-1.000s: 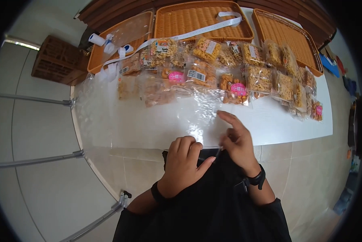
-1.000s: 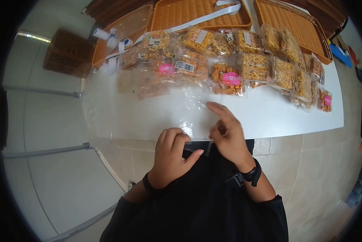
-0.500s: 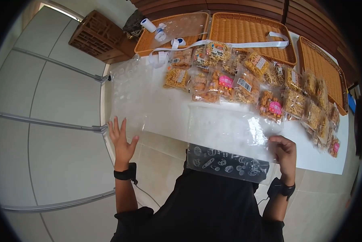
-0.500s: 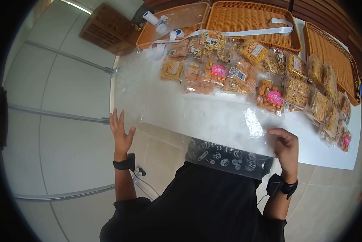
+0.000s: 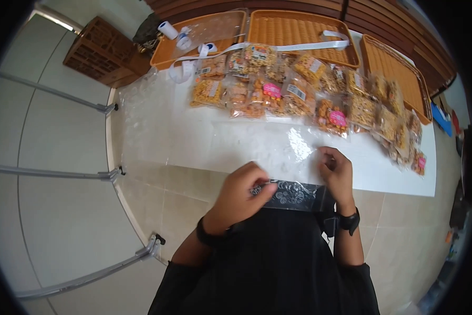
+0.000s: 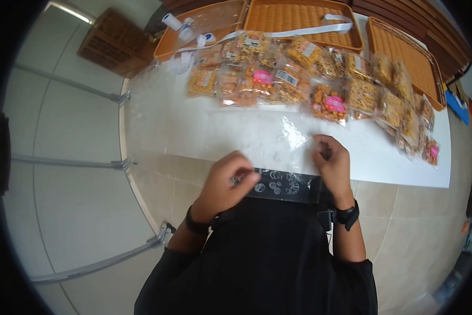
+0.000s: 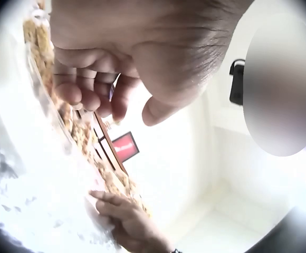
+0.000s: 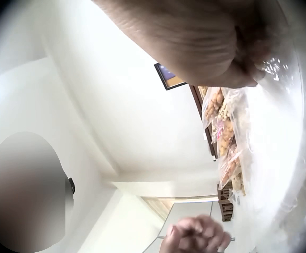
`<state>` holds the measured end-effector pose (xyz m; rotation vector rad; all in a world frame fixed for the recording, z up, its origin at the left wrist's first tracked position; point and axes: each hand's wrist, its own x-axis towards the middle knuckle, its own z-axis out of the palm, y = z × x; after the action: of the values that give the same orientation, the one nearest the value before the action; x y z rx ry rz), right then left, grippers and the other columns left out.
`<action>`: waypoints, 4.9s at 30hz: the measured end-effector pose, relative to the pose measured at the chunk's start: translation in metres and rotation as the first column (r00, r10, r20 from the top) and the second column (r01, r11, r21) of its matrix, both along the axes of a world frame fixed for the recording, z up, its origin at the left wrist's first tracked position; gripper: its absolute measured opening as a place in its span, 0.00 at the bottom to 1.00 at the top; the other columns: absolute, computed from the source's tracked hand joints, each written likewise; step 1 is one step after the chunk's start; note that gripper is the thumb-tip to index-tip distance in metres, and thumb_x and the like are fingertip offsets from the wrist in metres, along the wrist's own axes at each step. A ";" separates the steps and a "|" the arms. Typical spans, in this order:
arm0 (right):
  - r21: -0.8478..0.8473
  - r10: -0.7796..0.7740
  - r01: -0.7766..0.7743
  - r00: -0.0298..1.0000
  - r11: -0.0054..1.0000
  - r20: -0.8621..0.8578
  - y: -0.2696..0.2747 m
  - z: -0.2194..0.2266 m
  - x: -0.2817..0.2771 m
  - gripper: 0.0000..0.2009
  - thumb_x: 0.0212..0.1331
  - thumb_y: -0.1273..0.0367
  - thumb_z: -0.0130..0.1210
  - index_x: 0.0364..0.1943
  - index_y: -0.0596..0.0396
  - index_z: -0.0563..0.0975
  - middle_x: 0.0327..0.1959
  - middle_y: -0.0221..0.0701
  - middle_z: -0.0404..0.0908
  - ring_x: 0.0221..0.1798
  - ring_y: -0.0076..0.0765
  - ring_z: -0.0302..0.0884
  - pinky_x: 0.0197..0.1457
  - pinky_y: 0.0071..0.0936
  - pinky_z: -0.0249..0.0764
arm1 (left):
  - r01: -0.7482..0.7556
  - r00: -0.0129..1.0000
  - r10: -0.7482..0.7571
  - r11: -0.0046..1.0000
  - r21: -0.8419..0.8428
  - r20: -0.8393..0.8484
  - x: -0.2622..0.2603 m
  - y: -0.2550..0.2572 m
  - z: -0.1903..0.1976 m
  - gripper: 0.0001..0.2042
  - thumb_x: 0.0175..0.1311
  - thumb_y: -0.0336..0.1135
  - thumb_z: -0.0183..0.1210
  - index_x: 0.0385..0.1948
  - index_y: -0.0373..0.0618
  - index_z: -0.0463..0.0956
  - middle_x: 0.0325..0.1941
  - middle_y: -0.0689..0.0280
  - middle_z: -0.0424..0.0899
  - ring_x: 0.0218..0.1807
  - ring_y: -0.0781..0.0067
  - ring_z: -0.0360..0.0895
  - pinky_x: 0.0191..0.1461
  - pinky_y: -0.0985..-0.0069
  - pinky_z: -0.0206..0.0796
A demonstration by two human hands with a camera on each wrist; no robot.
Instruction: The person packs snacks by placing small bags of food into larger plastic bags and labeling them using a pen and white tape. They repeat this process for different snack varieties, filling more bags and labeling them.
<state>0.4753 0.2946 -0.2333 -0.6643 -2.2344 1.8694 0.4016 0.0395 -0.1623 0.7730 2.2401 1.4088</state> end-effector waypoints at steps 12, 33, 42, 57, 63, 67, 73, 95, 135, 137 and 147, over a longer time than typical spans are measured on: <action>-0.122 0.075 -0.089 0.991 0.989 -0.115 -0.021 -0.003 -0.002 0.16 0.57 0.83 0.52 0.51 0.62 0.75 0.29 0.32 0.78 0.26 0.26 0.82 0.29 0.23 0.76 | -0.032 0.884 -0.274 0.773 -0.634 -0.379 -0.006 0.087 -0.024 0.29 0.51 0.56 0.69 0.39 0.34 0.75 0.44 0.52 0.74 0.51 0.48 0.73 0.46 0.53 0.74; 0.613 0.113 -0.210 0.975 0.762 0.193 -0.005 0.018 -0.010 0.19 0.56 0.59 0.66 0.42 0.54 0.72 0.25 0.40 0.83 0.31 0.52 0.84 0.34 0.44 0.78 | -0.037 0.865 -0.270 0.807 -0.590 -0.423 -0.009 0.092 -0.031 0.20 0.49 0.44 0.71 0.33 0.36 0.76 0.41 0.53 0.73 0.46 0.48 0.72 0.46 0.56 0.72; 0.669 -0.121 0.235 0.969 0.705 -0.214 0.127 0.131 0.010 0.13 0.50 0.74 0.70 0.30 0.57 0.72 0.24 0.31 0.73 0.27 0.30 0.78 0.31 0.27 0.72 | 0.077 0.880 -0.330 0.808 -0.585 -0.340 -0.012 0.087 -0.021 0.16 0.52 0.39 0.68 0.32 0.36 0.75 0.42 0.53 0.72 0.48 0.48 0.71 0.49 0.56 0.70; 0.793 0.103 -0.269 0.961 0.546 0.256 0.248 0.132 -0.064 0.44 0.39 0.68 0.73 0.67 0.61 0.65 0.57 0.50 0.77 0.62 0.53 0.76 0.66 0.37 0.70 | 0.123 0.868 -0.363 0.819 -0.561 -0.340 -0.022 0.079 -0.025 0.19 0.54 0.42 0.69 0.36 0.34 0.77 0.44 0.56 0.72 0.48 0.55 0.71 0.43 0.64 0.73; 0.814 0.142 -0.333 0.943 0.476 0.302 0.222 0.149 -0.092 0.43 0.42 0.67 0.71 0.67 0.61 0.64 0.59 0.50 0.76 0.63 0.54 0.74 0.67 0.39 0.70 | 0.151 0.860 -0.388 0.814 -0.561 -0.332 -0.024 0.079 -0.023 0.19 0.54 0.42 0.69 0.37 0.34 0.77 0.44 0.56 0.72 0.48 0.56 0.71 0.43 0.64 0.73; 0.802 0.155 -0.407 0.912 0.438 0.378 0.217 0.140 -0.102 0.47 0.40 0.65 0.73 0.69 0.61 0.62 0.59 0.51 0.76 0.63 0.56 0.73 0.68 0.39 0.69 | 0.137 0.861 -0.374 0.823 -0.551 -0.344 -0.022 0.077 -0.023 0.20 0.54 0.43 0.69 0.37 0.34 0.77 0.43 0.56 0.72 0.48 0.55 0.71 0.43 0.65 0.73; 0.849 0.158 -0.322 0.946 0.418 0.282 0.231 0.124 -0.102 0.47 0.38 0.65 0.74 0.68 0.62 0.63 0.58 0.53 0.76 0.62 0.58 0.74 0.67 0.41 0.70 | 0.093 0.896 -0.318 0.816 -0.571 -0.309 -0.017 0.083 -0.022 0.23 0.52 0.49 0.70 0.33 0.33 0.78 0.42 0.56 0.72 0.48 0.56 0.71 0.41 0.64 0.73; 0.791 0.534 -0.504 0.799 0.346 0.275 0.023 0.067 -0.007 0.45 0.31 0.71 0.70 0.65 0.64 0.66 0.52 0.42 0.74 0.56 0.49 0.72 0.63 0.39 0.68 | -0.100 0.770 -0.385 0.714 -0.692 -0.509 0.018 0.094 -0.033 0.18 0.47 0.43 0.69 0.32 0.40 0.76 0.39 0.60 0.71 0.45 0.63 0.71 0.38 0.66 0.67; 0.809 0.422 -0.443 0.865 0.386 0.272 -0.066 0.058 -0.045 0.45 0.39 0.63 0.70 0.64 0.74 0.64 0.47 0.46 0.74 0.51 0.49 0.73 0.59 0.40 0.70 | 0.134 0.800 -0.211 0.975 -0.175 -0.562 -0.011 0.013 -0.007 0.04 0.56 0.27 0.64 0.30 0.40 0.78 0.40 0.61 0.75 0.39 0.59 0.75 0.44 0.64 0.69; 0.812 0.414 -0.427 0.873 0.397 0.257 -0.073 0.053 -0.050 0.46 0.39 0.63 0.70 0.65 0.73 0.63 0.49 0.46 0.74 0.52 0.50 0.73 0.60 0.41 0.69 | 0.128 0.793 -0.200 0.978 -0.162 -0.575 -0.011 0.010 -0.010 0.05 0.56 0.28 0.64 0.31 0.40 0.78 0.38 0.61 0.75 0.37 0.60 0.75 0.42 0.66 0.69; 0.684 0.179 -0.059 0.978 0.727 -0.105 -0.038 0.051 -0.008 0.36 0.44 0.66 0.72 0.60 0.64 0.69 0.53 0.48 0.74 0.56 0.53 0.74 0.61 0.41 0.70 | 0.119 0.817 -0.153 0.988 -0.098 -0.557 -0.026 0.016 -0.016 0.06 0.56 0.28 0.65 0.31 0.41 0.77 0.36 0.64 0.74 0.34 0.63 0.74 0.38 0.66 0.69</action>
<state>0.4676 0.2564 -0.1818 -0.2215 -2.6243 0.9334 0.3755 0.0559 -0.1782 1.4567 2.5623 1.1368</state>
